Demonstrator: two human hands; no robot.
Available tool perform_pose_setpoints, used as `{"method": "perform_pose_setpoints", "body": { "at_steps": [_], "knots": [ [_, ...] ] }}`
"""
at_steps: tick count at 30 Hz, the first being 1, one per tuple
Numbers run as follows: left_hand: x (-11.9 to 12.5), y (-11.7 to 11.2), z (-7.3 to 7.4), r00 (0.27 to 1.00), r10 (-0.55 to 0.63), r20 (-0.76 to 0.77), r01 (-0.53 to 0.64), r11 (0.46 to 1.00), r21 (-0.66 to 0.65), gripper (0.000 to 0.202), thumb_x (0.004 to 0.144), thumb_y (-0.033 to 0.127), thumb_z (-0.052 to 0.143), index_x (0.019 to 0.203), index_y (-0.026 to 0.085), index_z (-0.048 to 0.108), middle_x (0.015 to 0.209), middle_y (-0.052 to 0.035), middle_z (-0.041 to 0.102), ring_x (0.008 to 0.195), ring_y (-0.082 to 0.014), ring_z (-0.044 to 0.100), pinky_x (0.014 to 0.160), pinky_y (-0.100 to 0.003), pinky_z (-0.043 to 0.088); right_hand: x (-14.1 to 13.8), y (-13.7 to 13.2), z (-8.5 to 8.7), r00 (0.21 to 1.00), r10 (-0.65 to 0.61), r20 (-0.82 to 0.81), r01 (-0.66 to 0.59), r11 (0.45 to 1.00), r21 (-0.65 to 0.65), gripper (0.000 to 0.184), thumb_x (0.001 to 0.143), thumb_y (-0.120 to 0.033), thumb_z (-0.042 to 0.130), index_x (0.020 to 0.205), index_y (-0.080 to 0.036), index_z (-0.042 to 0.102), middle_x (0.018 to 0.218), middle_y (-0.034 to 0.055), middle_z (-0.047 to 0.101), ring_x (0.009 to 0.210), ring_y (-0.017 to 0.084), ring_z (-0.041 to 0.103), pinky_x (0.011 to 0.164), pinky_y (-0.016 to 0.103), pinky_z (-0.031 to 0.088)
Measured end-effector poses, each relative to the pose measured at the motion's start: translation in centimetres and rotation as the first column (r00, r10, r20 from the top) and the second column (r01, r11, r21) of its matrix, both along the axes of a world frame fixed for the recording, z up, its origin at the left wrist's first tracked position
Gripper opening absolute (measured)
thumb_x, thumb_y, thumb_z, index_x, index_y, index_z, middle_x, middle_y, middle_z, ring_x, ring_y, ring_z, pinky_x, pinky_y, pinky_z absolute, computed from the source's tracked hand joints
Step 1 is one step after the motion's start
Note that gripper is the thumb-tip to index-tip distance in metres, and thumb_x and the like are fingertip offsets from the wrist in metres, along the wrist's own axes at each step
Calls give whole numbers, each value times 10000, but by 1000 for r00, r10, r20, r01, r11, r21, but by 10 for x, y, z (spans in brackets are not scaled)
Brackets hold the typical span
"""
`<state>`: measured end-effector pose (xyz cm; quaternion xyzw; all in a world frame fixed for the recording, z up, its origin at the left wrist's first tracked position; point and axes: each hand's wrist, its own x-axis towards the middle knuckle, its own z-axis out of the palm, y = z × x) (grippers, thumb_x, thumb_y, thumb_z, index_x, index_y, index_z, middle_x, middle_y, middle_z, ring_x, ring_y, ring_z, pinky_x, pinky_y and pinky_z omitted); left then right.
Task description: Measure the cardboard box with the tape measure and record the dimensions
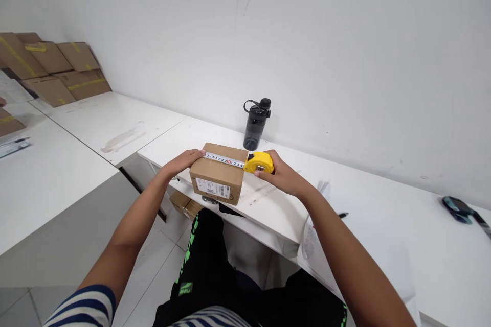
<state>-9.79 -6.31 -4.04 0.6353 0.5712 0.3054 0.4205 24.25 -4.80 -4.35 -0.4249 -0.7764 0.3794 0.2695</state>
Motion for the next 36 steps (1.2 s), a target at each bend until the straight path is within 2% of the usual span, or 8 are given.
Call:
{"method": "perform_pose_setpoints", "body": {
  "at_steps": [8,14,17,20,26,30,33,36],
  "knots": [
    [-8,-5,26,983,-25,-180,45,993,108,413,843,548,537,661,185,457,678,5,449,615,-128,401,581,-267,318,5,-3,0,997,-69,27,66,990,125,478,819,-539,666,1175,-285,473,989,23,631,858,224,598,701,348,499],
    [15,-83,64,982,34,-188,14,969,246,408,911,539,476,687,201,426,638,32,392,563,-109,341,523,-244,247,11,-70,4,994,-38,-103,70,944,322,476,824,-435,708,1242,-317,514,1203,83,657,1063,284,648,823,425,566],
    [49,-121,44,974,-200,-107,219,952,214,423,925,532,478,673,198,416,623,35,416,558,-103,351,526,-243,254,11,-117,-14,978,114,-173,-30,905,425,443,857,-315,678,1267,-347,514,1255,77,665,1134,271,654,896,442,576],
    [87,-139,0,950,-311,26,304,941,145,465,937,551,464,651,190,402,616,31,407,583,-105,360,562,-249,283,7,-152,-43,967,168,-193,-54,871,487,439,864,-268,657,1268,-350,506,1241,82,683,1094,258,684,856,427,598],
    [152,-142,-76,820,-354,449,381,924,34,689,839,815,282,1021,219,577,1020,-85,600,920,-210,572,802,-341,469,9,-177,-94,942,-70,-329,206,894,398,543,805,-463,733,1257,-344,456,1144,88,700,1042,282,690,835,471,586],
    [190,-140,-91,722,-429,542,398,899,182,824,717,866,457,1268,260,553,1387,-136,497,1297,-315,465,1061,-450,410,29,-181,-97,938,-226,-264,328,829,453,601,751,-510,768,1252,-308,505,1260,143,617,1203,332,581,979,558,494],
    [211,-128,-89,751,-345,563,312,937,158,642,699,782,614,1072,260,638,1174,-104,633,1080,-280,611,909,-427,514,66,-173,-81,983,-153,-101,180,919,351,714,721,-560,771,1342,-301,531,1435,143,507,1324,349,478,1072,555,414],
    [227,-106,-81,788,-418,453,405,905,130,603,648,739,700,966,228,675,989,-89,693,884,-262,670,791,-413,550,120,-143,-66,999,26,21,-28,992,121,566,842,-509,668,1371,-351,544,1273,61,652,1126,265,634,952,422,509]
  ]
}}
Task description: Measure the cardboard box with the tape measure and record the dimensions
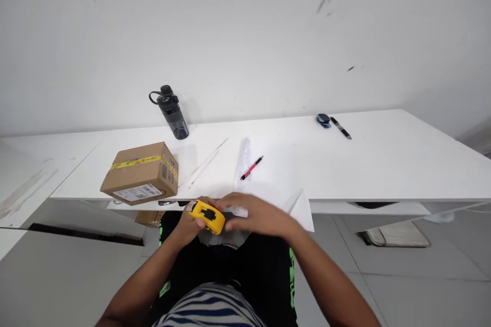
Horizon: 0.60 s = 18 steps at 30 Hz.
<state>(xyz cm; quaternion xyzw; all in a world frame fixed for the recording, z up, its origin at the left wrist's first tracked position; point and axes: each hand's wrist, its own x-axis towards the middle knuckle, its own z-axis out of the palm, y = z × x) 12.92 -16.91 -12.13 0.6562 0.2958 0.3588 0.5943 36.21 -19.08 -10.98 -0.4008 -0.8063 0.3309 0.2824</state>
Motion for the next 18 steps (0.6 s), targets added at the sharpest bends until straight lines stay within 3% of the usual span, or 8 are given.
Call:
{"method": "perform_pose_setpoints", "body": {
  "at_steps": [2,3,4,6,10,13,15,18],
  "knots": [
    [11,16,6,970,-90,-227,129,978,161,628,589,661,796,1034,227,704,1089,-108,709,1027,-301,664,935,-442,513,36,31,0,943,-276,186,278,960,16,478,952,-366,513,1425,-303,491,1059,74,727,910,240,685,788,373,526],
    [17,24,8,933,-108,-343,201,947,250,658,568,621,829,1088,238,707,1185,-114,694,1137,-317,629,1026,-451,461,51,47,-3,829,-446,338,429,894,128,465,951,-282,484,1415,-266,513,1049,108,724,889,250,680,763,369,504],
    [22,31,8,895,-110,-433,267,909,321,695,556,597,847,1140,252,700,1282,-115,659,1236,-324,578,1100,-452,400,63,63,-8,699,-549,459,504,833,228,450,935,-222,473,1377,-245,556,1049,137,719,878,259,677,745,366,481],
    [33,43,5,832,-111,-544,361,853,378,747,571,598,837,1223,273,670,1401,-110,587,1333,-314,509,1167,-451,318,81,88,-17,651,-570,501,519,816,253,379,897,-176,491,1231,-222,664,978,149,724,816,261,672,686,345,447],
    [43,57,-10,787,-103,-609,377,861,342,746,636,615,790,1281,273,637,1420,-100,575,1355,-284,499,1202,-453,260,94,103,-27,707,-539,458,492,840,228,220,884,-231,516,976,-236,715,863,96,732,750,238,653,636,314,413],
    [43,59,-17,807,-98,-582,346,878,332,719,649,603,789,1267,263,648,1387,-94,605,1347,-272,511,1209,-438,250,89,90,-27,726,-574,379,537,817,211,292,958,-307,399,1086,-214,645,878,95,733,723,219,642,641,320,428],
    [43,59,-17,816,-96,-570,335,883,330,705,645,589,799,1260,279,651,1377,-80,614,1337,-269,521,1214,-439,241,78,77,-28,786,-585,201,577,810,103,334,988,-380,334,1126,-202,581,846,71,717,658,185,612,632,312,445],
    [43,59,-15,815,-107,-570,332,892,307,696,648,581,800,1263,293,648,1384,-64,610,1336,-274,524,1218,-449,233,54,62,-32,800,-568,-192,549,823,-145,321,956,-496,409,938,-212,558,721,10,636,597,149,534,619,297,445]
  ]
}}
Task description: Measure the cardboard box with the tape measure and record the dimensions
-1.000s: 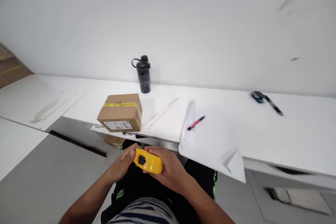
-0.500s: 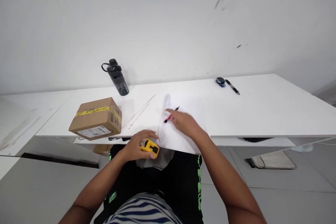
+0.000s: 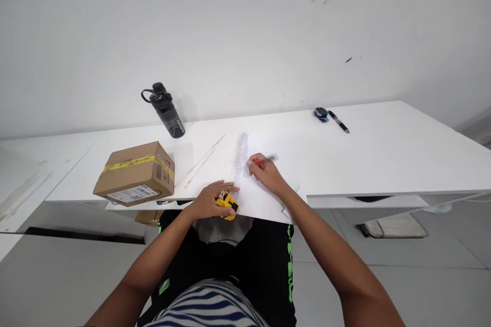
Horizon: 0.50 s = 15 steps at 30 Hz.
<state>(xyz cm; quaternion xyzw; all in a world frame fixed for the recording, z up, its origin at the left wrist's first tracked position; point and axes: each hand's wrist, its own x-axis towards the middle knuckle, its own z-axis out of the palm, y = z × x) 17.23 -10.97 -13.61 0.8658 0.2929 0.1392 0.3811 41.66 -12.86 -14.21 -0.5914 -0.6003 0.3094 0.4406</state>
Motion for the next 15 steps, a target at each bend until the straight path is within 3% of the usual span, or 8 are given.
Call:
{"method": "perform_pose_setpoints", "body": {
  "at_steps": [2,4,6,10,15],
  "knots": [
    [1,1,1,1000,-2,-6,2,1000,-16,693,654,587,793,1262,288,650,1394,-60,602,1341,-277,518,1220,-445,234,-13,-5,-4,989,8,-149,-10,1000,-10,356,942,-541,428,850,-219,549,647,-18,561,608,147,505,630,296,432],
    [1,1,1,1000,-3,-8,3,1000,-27,688,658,596,785,1258,286,654,1395,-55,602,1344,-275,515,1222,-432,237,-20,-7,-8,985,7,-172,-12,999,-31,390,954,-560,386,869,-222,561,636,-26,540,623,152,500,642,299,423],
    [1,1,1,1000,-5,-7,5,999,-32,685,662,605,777,1256,283,658,1385,-53,610,1347,-273,513,1224,-420,240,-22,-6,-11,991,-4,-132,-2,999,-44,436,956,-583,348,855,-225,575,656,-13,563,626,160,510,643,308,425],
    [1,1,1,1000,-14,-11,14,1000,-27,688,671,621,763,1262,284,656,1388,-47,608,1353,-276,505,1225,-417,246,-20,-5,-15,996,-85,2,85,995,-50,496,892,-635,428,631,-229,543,624,23,583,640,193,536,619,325,418],
    [0,2,0,999,-6,-34,5,1000,-27,712,657,640,762,1264,284,655,1401,-50,597,1355,-275,502,1225,-412,248,-22,-5,-17,988,-130,80,136,988,-71,446,845,-586,512,582,-227,538,573,16,560,619,198,516,574,328,384]
  ]
}}
